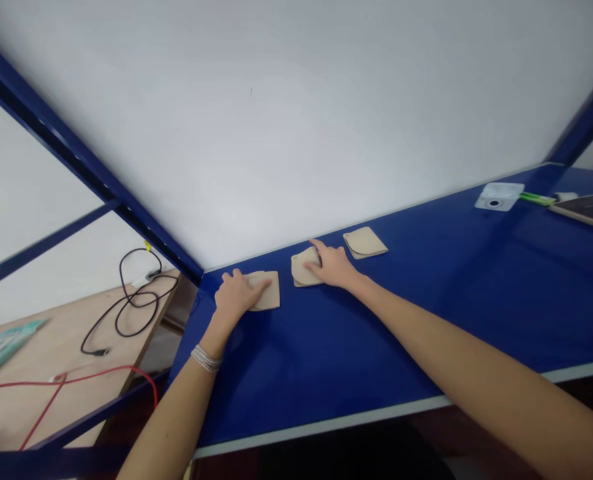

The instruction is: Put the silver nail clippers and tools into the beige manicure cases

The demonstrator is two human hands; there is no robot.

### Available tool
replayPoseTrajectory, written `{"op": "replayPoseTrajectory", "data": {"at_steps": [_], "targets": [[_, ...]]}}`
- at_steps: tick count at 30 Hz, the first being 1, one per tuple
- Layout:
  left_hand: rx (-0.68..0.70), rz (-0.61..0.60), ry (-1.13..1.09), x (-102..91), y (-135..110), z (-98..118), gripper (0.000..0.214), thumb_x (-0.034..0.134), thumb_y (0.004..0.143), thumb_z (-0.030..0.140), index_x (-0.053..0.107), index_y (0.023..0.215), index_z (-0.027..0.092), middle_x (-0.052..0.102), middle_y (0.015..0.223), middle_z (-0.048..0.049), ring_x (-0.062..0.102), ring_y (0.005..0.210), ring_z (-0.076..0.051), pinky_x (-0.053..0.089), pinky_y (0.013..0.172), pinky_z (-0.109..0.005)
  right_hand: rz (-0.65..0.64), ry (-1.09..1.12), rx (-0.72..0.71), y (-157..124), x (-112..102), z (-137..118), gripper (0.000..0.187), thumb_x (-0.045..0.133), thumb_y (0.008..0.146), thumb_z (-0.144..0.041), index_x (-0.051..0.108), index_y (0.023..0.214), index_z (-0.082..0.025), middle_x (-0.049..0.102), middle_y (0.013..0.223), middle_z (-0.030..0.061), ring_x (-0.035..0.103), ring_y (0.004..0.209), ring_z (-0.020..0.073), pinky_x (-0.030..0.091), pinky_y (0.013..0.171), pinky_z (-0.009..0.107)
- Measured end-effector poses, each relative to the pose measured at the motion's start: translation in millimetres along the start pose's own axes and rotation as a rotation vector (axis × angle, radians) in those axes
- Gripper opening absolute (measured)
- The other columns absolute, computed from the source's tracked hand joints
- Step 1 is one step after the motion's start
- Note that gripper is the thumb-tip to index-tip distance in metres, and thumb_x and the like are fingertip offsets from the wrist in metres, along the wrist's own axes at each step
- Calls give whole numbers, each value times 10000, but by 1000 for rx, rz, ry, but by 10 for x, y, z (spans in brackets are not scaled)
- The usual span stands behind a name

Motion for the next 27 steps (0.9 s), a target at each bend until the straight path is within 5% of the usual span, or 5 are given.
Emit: {"op": "replayPoseTrajectory", "data": {"at_steps": [7, 13, 20, 27], "targets": [[-6, 2, -93, 43, 42, -17, 806, 520, 709, 684, 471, 1227, 69, 530, 1164, -267, 596, 1069, -391, 457, 872, -419, 129, -138, -128, -127, -7, -337, 560, 524, 868, -457, 478, 1302, -106, 577, 1142, 181, 527, 1023, 315, 344, 901, 430], [22, 20, -82, 53, 118, -82, 772, 511, 719, 671, 496, 1206, 72, 584, 1147, -242, 576, 1114, -362, 430, 920, -394, 37, -30, -321, -260, 150, -578, 506, 550, 848, -511, 589, 1165, -118, 579, 1109, 164, 503, 1034, 285, 383, 898, 390], [-37, -112, -72, 126, 77, -221, 963, 548, 586, 785, 537, 1182, 28, 569, 1183, -309, 539, 1158, -415, 434, 895, -400, -71, 51, -482, -357, 318, -764, 503, 521, 886, -414, 516, 1307, -140, 535, 1270, 168, 489, 1147, 286, 383, 976, 423], [-108, -151, -239, 194, 210, -278, 734, 720, 507, 622, 634, 986, 73, 662, 1099, -249, 618, 1053, -379, 470, 788, -346, -113, 83, -522, -378, 385, -795, 488, 517, 883, -341, 500, 1321, -124, 516, 1336, 169, 482, 1202, 303, 391, 1006, 439]]}}
Point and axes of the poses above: each hand's wrist, its own y-axis towards the middle knuckle, its own x-axis out of the palm, z = x × y, the point moved 8 cm from there along y, towards the middle knuckle
